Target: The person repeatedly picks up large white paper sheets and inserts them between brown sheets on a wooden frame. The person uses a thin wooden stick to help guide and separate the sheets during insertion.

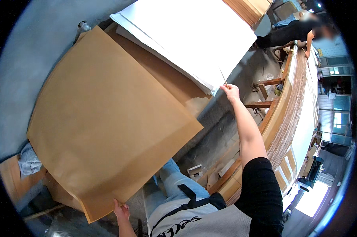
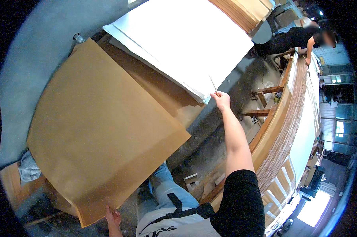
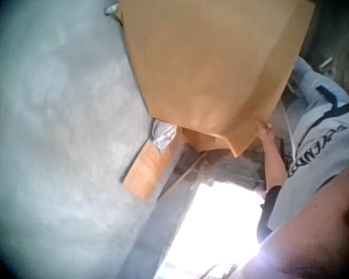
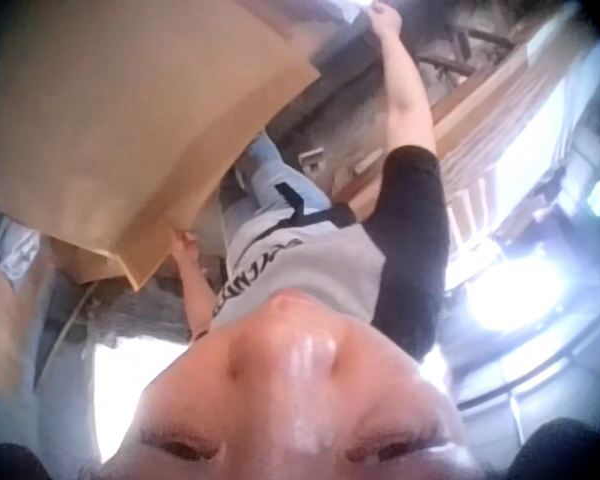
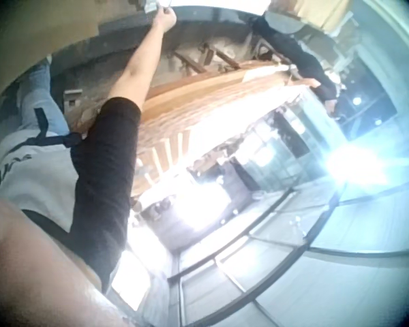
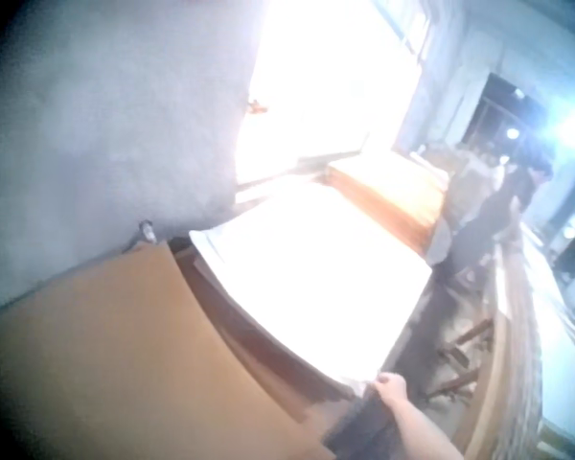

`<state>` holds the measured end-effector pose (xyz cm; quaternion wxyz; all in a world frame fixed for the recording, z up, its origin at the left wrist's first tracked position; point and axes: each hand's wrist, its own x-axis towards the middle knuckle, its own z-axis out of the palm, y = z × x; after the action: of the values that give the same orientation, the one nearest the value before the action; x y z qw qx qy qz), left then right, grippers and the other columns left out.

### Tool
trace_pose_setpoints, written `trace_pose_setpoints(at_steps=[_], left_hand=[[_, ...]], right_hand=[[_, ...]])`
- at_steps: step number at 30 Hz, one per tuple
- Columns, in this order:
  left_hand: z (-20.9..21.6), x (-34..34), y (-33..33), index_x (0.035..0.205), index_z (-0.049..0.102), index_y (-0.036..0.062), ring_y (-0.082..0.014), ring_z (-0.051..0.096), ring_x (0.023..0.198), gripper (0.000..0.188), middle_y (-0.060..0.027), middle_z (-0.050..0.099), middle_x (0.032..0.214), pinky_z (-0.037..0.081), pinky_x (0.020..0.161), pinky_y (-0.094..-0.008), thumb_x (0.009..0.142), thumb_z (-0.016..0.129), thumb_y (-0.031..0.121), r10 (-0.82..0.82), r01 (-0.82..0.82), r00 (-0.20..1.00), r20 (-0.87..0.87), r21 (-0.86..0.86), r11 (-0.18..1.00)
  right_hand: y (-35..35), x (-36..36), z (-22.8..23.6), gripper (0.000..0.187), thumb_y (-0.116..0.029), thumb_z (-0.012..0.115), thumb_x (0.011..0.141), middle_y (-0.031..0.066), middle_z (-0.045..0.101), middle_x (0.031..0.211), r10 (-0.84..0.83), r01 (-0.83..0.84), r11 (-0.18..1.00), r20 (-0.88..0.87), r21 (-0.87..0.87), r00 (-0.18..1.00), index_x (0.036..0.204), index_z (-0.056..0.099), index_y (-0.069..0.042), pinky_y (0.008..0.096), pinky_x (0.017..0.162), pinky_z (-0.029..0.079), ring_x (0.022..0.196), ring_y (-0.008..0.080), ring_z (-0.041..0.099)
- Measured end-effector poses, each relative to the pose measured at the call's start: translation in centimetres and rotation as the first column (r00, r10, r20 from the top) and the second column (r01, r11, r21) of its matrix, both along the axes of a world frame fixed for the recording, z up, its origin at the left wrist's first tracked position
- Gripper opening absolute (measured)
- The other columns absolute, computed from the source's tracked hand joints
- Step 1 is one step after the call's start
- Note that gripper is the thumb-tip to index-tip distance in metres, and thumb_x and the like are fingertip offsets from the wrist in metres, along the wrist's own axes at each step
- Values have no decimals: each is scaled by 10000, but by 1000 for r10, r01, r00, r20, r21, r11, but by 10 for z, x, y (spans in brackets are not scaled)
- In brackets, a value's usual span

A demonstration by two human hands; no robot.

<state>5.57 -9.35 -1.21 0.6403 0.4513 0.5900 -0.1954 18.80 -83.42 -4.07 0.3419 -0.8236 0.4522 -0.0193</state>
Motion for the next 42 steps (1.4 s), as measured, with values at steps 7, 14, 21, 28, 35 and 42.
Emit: trace_pose_setpoints(at_steps=[7, 14, 21, 28, 35, 42], left_hand=[[-17, -6, 9, 965, 481, 112, -116, 423, 441, 322, -9, 523, 686, 318, 410, -233, 824, 542, 395, 10, -10, 1000, 7, -55, 998], [5, 3, -9, 969, 493, 102, -130, 412, 426, 334, -24, 530, 691, 319, 400, -244, 826, 534, 401, 53, -47, 997, 61, -88, 995], [-1, -4, -3, 940, 519, 112, -139, 413, 416, 292, -16, 540, 689, 324, 396, -255, 831, 531, 383, 56, -55, 998, -13, 15, 998], [-6, -3, 3, 947, 516, 118, -138, 412, 417, 296, -12, 538, 691, 318, 398, -249, 821, 547, 385, 69, -69, 998, -8, -1, 998], [4, 8, -6, 941, 515, 114, -125, 416, 421, 337, -13, 526, 663, 313, 399, -239, 811, 545, 424, 43, -38, 997, -64, 78, 996], [5, 6, -6, 915, 525, 111, -125, 430, 409, 334, -8, 544, 656, 321, 395, -240, 811, 542, 428, -22, 22, 999, 37, -14, 1000]], right_hand=[[-7, 20, 25, 239, -259, 638, 746, 48, 625, 735, 21, -26, 987, -32, -158, 999, 823, 633, -33, 271, 659, 433, 687, 128, 572], [29, 28, 30, 155, -249, 649, 718, 83, 637, 827, 87, -179, 960, -377, -216, 922, 835, 668, -149, 328, 700, 456, 784, 217, 606], [30, 20, 3, 156, -242, 648, 717, 89, 634, 808, 56, -179, 952, -434, -247, 899, 814, 662, -120, 333, 682, 448, 764, 220, 605], [12, 13, -14, 214, -251, 651, 720, 113, 627, 831, 193, -249, 957, -314, -148, 929, 850, 647, -81, 332, 695, 447, 785, 232, 599], [18, 22, -6, 232, -255, 648, 722, 128, 617, 825, 185, -281, 935, -377, -216, 908, 882, 640, -87, 339, 692, 450, 787, 250, 595], [16, 17, -5, 213, -237, 659, 712, 121, 621, 830, 315, -406, 892, -372, -200, 873, 862, 650, -87, 323, 677, 449, 761, 235, 599]])
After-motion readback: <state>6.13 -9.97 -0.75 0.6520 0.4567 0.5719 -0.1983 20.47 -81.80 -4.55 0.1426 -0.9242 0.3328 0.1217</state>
